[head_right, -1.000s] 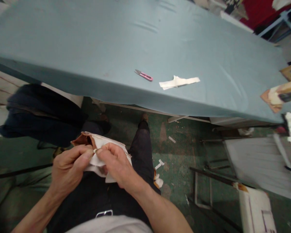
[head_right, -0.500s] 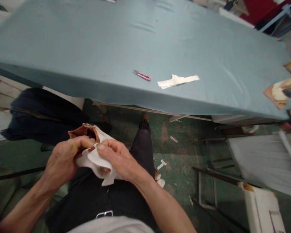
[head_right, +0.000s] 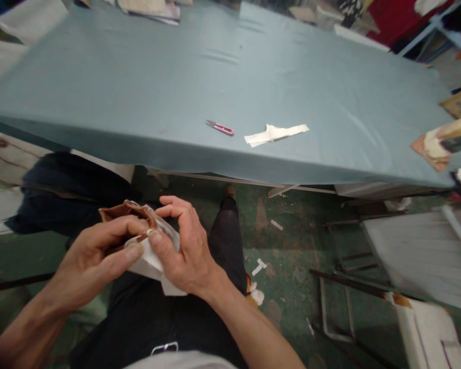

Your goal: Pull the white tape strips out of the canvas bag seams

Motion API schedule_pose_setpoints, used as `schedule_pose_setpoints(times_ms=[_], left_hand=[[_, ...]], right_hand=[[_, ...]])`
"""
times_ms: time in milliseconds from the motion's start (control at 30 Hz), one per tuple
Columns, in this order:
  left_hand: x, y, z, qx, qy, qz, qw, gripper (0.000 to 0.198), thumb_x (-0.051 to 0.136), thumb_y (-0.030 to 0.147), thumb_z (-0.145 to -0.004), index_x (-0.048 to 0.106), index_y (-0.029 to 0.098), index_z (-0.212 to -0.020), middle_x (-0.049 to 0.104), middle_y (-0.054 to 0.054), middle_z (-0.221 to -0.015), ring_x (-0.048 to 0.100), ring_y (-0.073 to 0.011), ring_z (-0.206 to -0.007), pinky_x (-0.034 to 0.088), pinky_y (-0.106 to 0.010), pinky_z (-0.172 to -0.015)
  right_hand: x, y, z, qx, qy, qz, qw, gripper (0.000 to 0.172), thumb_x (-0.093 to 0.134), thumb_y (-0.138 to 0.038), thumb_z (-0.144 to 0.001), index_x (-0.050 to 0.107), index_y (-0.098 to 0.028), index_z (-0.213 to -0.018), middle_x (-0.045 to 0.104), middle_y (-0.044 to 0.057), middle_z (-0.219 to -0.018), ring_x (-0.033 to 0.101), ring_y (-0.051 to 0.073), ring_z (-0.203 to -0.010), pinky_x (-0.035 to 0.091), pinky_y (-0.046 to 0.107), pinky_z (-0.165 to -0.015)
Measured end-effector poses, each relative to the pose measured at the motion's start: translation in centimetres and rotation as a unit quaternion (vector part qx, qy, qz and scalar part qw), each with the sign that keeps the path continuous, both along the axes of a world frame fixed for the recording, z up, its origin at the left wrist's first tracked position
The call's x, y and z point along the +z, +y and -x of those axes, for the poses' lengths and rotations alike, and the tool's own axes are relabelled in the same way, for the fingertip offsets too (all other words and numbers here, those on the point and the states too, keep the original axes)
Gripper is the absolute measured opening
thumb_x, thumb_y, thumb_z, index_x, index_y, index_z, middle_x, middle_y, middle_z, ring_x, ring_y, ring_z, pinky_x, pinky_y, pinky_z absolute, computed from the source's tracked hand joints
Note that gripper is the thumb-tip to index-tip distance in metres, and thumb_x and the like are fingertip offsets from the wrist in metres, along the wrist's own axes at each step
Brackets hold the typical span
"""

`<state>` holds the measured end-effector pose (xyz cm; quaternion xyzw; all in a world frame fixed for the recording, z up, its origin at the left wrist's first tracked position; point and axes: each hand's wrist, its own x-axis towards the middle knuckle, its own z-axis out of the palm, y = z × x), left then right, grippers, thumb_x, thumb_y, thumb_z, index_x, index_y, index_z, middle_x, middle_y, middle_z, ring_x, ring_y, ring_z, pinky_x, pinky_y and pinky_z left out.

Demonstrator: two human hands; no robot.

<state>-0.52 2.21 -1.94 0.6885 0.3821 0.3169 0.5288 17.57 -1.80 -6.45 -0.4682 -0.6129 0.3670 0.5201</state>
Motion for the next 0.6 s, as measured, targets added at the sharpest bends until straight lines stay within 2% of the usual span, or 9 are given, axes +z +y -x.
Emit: schedule_pose_setpoints(times_ms=[67, 133, 233, 333, 433, 500, 600], left_hand=[[0.4, 0.5, -0.4, -0.012, 0.018, -0.009, 1.000, 0.016, 0.061, 0.024, -0.089, 0.073, 0.018, -0.080, 0.064, 0.003, -0.070, 0.054, -0.0096, -0.056, 0.043, -0.016, -0.050], [1.0, 0.8, -0.7, -0.021, 0.031, -0.011, 0.999, 0.018, 0.059, 0.023, -0.088, 0.070, 0.017, -0.075, 0.058, 0.005, -0.064, 0.046, -0.0083, -0.051, 0.037, -0.017, -0.045], [2.2, 1.0, -0.8, -0.024, 0.033, -0.044, 0.998, 0.019, 0.058, 0.020, -0.088, 0.068, 0.018, -0.072, 0.054, 0.007, -0.061, 0.042, -0.0073, -0.049, 0.031, -0.017, -0.044], [3.6, 1.0, -0.4, -0.014, 0.050, -0.086, 0.995, 0.018, 0.062, 0.018, -0.088, 0.071, 0.019, -0.072, 0.055, 0.006, -0.060, 0.043, -0.0074, -0.049, 0.031, -0.016, -0.043], [4.6, 1.2, 0.0, -0.042, 0.066, -0.081, 0.994, 0.019, 0.063, 0.023, -0.091, 0.072, 0.019, -0.074, 0.059, 0.005, -0.061, 0.047, -0.0084, -0.050, 0.035, -0.016, -0.045], [5.1, 1.3, 0.2, -0.066, 0.071, -0.067, 0.993, 0.019, 0.061, 0.024, -0.091, 0.071, 0.019, -0.076, 0.061, 0.005, -0.063, 0.049, -0.0090, -0.051, 0.037, -0.017, -0.046], [5.1, 1.1, 0.4, -0.091, 0.081, -0.031, 0.992, 0.011, 0.064, 0.024, -0.085, 0.070, 0.019, -0.077, 0.059, 0.005, -0.064, 0.048, -0.0092, -0.052, 0.036, -0.017, -0.047]], right_hand=[[-0.2, 0.7, -0.4, 0.016, -0.057, -0.073, 0.996, 0.029, 0.050, -0.037, -0.111, 0.055, -0.021, -0.135, 0.060, 0.018, -0.154, 0.054, 0.026, -0.149, 0.042, 0.048, -0.123], [0.0, 1.5, -1.0, 0.043, -0.108, -0.127, 0.985, 0.031, 0.044, -0.036, -0.114, 0.055, -0.021, -0.138, 0.065, 0.017, -0.149, 0.057, 0.024, -0.145, 0.039, 0.049, -0.125], [1.5, 2.5, -1.9, 0.063, -0.169, -0.183, 0.966, 0.035, 0.040, -0.040, -0.114, 0.062, -0.020, -0.132, 0.076, 0.010, -0.119, 0.067, 0.023, -0.122, 0.034, 0.051, -0.128], [3.9, 3.2, -2.8, 0.069, -0.210, -0.213, 0.952, 0.031, 0.045, -0.043, -0.112, 0.068, -0.022, -0.113, 0.072, 0.002, -0.087, 0.066, 0.021, -0.095, 0.035, 0.050, -0.126], [6.0, 3.7, -3.5, 0.118, -0.240, -0.218, 0.938, 0.022, 0.053, -0.034, -0.108, 0.066, -0.024, -0.094, 0.069, 0.000, -0.079, 0.064, 0.020, -0.083, 0.038, 0.048, -0.120], [6.7, 3.8, -3.8, 0.155, -0.231, -0.214, 0.937, 0.020, 0.055, -0.027, -0.106, 0.063, -0.024, -0.088, 0.067, 0.000, -0.077, 0.062, 0.018, -0.077, 0.042, 0.047, -0.114], [6.5, 3.6, -3.8, 0.180, -0.185, -0.206, 0.944, 0.022, 0.056, -0.025, -0.104, 0.055, -0.024, -0.082, 0.062, -0.001, -0.071, 0.058, 0.017, -0.070, 0.048, 0.038, -0.088]])
